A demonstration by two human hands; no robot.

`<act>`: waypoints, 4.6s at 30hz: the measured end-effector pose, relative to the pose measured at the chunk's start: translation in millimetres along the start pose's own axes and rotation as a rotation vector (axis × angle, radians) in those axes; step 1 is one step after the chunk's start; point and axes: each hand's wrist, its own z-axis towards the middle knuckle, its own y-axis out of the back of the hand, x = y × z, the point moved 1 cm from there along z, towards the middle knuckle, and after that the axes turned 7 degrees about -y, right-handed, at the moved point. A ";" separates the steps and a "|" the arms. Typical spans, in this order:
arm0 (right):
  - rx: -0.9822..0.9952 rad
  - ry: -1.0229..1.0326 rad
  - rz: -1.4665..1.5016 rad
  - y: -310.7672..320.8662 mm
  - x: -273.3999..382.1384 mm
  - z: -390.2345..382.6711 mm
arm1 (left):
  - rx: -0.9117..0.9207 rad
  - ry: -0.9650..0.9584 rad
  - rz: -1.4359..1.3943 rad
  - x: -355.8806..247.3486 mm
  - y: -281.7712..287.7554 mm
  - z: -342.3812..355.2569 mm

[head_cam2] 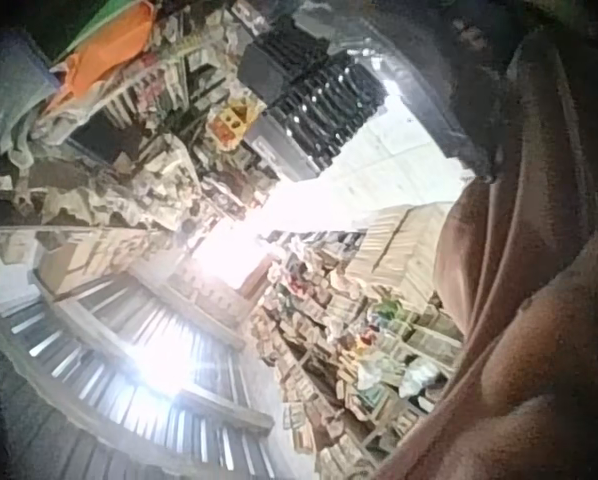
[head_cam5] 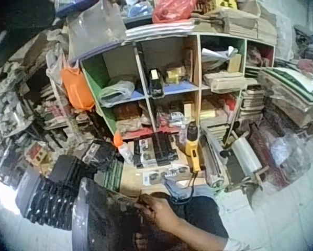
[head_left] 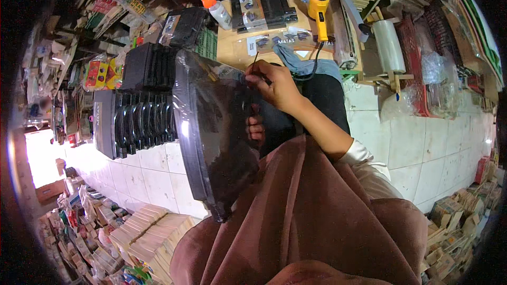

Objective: Shrink wrapping various products using a heat gun.

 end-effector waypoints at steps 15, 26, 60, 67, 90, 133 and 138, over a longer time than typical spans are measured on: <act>-0.059 0.016 -0.005 -11.3 -12.9 -19.7 | -0.483 -0.748 1.459 -73.2 102.8 21.0; -0.101 0.080 0.407 34.9 67.0 15.2 | -0.657 -0.373 0.445 -0.6 19.4 -49.0; -0.073 -0.001 0.189 31.9 41.9 12.5 | -0.421 -0.184 0.101 -20.4 72.8 -61.6; -0.142 0.116 -0.025 25.6 37.4 15.5 | -0.850 -0.351 0.625 -5.6 44.0 -52.6; -0.135 -0.216 -0.676 46.6 -188.8 108.7 | -1.147 -0.535 1.086 -2.3 35.1 -31.0; -0.518 -0.841 -0.758 271.1 -252.9 -210.7 | -0.276 0.148 3.009 21.3 6.4 57.7; -0.244 -0.667 -0.089 190.4 -139.8 -40.7 | -0.316 0.163 3.039 21.3 7.2 59.8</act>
